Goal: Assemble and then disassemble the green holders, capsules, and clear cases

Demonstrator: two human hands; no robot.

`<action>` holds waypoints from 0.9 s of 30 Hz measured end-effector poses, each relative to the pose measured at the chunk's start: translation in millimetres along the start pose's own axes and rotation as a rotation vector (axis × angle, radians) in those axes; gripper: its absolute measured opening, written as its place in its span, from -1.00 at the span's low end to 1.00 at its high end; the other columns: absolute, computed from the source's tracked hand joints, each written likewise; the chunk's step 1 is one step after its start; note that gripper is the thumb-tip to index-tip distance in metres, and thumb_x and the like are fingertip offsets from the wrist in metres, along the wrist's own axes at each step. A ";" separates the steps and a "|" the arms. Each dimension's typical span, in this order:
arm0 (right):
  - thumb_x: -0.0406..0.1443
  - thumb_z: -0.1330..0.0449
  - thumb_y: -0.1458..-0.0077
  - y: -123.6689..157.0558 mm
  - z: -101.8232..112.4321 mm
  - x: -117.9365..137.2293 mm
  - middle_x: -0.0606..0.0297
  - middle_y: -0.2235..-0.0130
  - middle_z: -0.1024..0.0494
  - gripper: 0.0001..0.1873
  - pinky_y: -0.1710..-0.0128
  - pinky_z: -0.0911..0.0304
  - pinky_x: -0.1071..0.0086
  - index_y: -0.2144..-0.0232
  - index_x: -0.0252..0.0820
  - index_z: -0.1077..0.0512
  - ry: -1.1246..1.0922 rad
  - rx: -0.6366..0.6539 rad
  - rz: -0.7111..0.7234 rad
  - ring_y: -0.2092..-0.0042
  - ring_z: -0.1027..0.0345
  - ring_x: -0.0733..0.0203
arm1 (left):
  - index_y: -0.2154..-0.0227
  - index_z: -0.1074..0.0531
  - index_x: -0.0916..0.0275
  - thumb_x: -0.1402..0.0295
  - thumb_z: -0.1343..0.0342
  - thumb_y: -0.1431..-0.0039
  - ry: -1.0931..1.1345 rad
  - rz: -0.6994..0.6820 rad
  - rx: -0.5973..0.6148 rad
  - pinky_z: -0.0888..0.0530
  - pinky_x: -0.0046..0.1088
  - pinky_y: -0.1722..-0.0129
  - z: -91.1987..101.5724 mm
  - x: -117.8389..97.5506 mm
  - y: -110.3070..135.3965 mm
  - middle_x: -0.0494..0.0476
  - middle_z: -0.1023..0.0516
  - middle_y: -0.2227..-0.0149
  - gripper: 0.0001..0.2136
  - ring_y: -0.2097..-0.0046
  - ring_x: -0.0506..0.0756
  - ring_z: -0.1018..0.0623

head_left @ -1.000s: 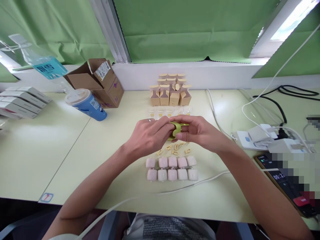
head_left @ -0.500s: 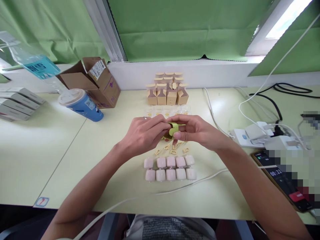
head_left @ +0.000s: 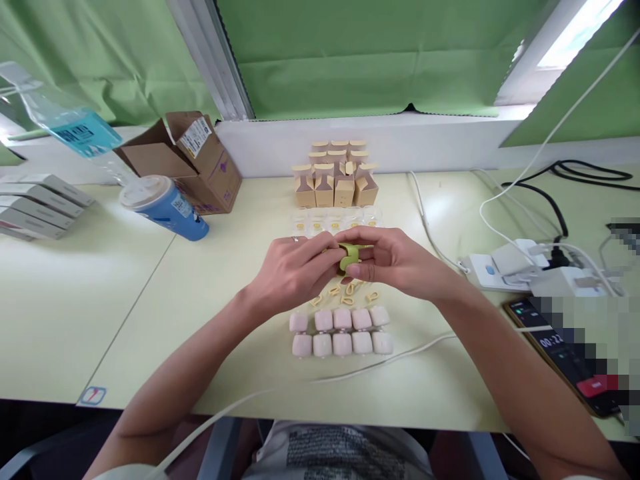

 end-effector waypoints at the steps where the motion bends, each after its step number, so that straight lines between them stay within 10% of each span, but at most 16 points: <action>1: -0.07 -0.57 -0.25 -0.6 -0.2 -1.6 0.11 -0.16 -0.68 -0.50 -0.05 -0.68 0.12 -0.15 -0.11 -0.64 0.004 0.006 -0.006 0.00 -0.66 0.10 | 0.23 -0.46 0.16 0.51 -0.14 -0.47 -0.008 -0.009 0.019 -0.19 -0.40 0.50 -1.0 -0.1 -0.1 -0.01 -0.66 0.30 -0.87 0.48 -0.06 -0.46; 7: -0.11 -0.56 -0.25 -0.8 -0.8 -5.6 0.13 -0.14 -0.66 -0.55 -0.03 -0.65 0.17 -0.10 -0.13 -0.63 0.008 0.071 -0.049 0.06 -0.64 0.14 | 0.24 -0.46 0.17 0.49 -0.16 -0.37 0.164 0.028 0.096 -0.25 -0.45 0.50 0.1 11.4 -0.9 -0.03 -0.62 0.32 -0.92 0.48 -0.08 -0.41; 14: -0.09 -0.49 -0.27 8.3 42.0 5.9 0.16 -0.20 -0.58 -0.36 -0.11 -0.54 0.07 -0.34 0.06 -0.53 0.285 -0.185 -0.040 0.00 -0.57 0.07 | 0.23 -0.51 0.19 0.43 -0.24 -0.41 0.323 0.218 0.134 -0.40 -0.52 0.40 17.0 33.3 -3.9 0.07 -0.72 0.19 -0.95 0.38 -0.07 -0.55; 21: -0.10 -0.42 -0.32 -0.5 51.3 -6.8 0.20 0.17 -0.59 -0.65 0.20 -0.21 0.24 0.40 -0.13 -0.45 1.156 -0.251 -0.231 0.21 -0.40 0.12 | 0.37 -0.51 0.20 0.57 -0.18 -0.30 0.221 0.138 0.888 -0.19 -0.33 0.39 -60.4 5.1 31.6 0.04 -0.64 0.41 -0.84 0.39 0.07 -0.53; 27: -0.03 -0.46 -0.34 -5.1 43.7 -20.2 0.33 0.43 -0.42 -0.37 0.31 -0.03 0.26 0.56 -0.10 -0.21 1.285 -0.120 -0.413 0.32 -0.28 0.16 | 0.30 -0.56 0.23 0.64 -0.12 -0.30 0.273 0.148 0.984 -0.25 -0.35 0.32 -81.2 -4.6 43.2 0.14 -0.66 0.30 -0.80 0.32 0.11 -0.54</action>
Point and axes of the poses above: each hand's wrist, its own y-axis away from the middle knuckle, its own z-axis out of the back of the hand, x = y × z, the point moved 8 cm from there along -y, towards the middle knuckle
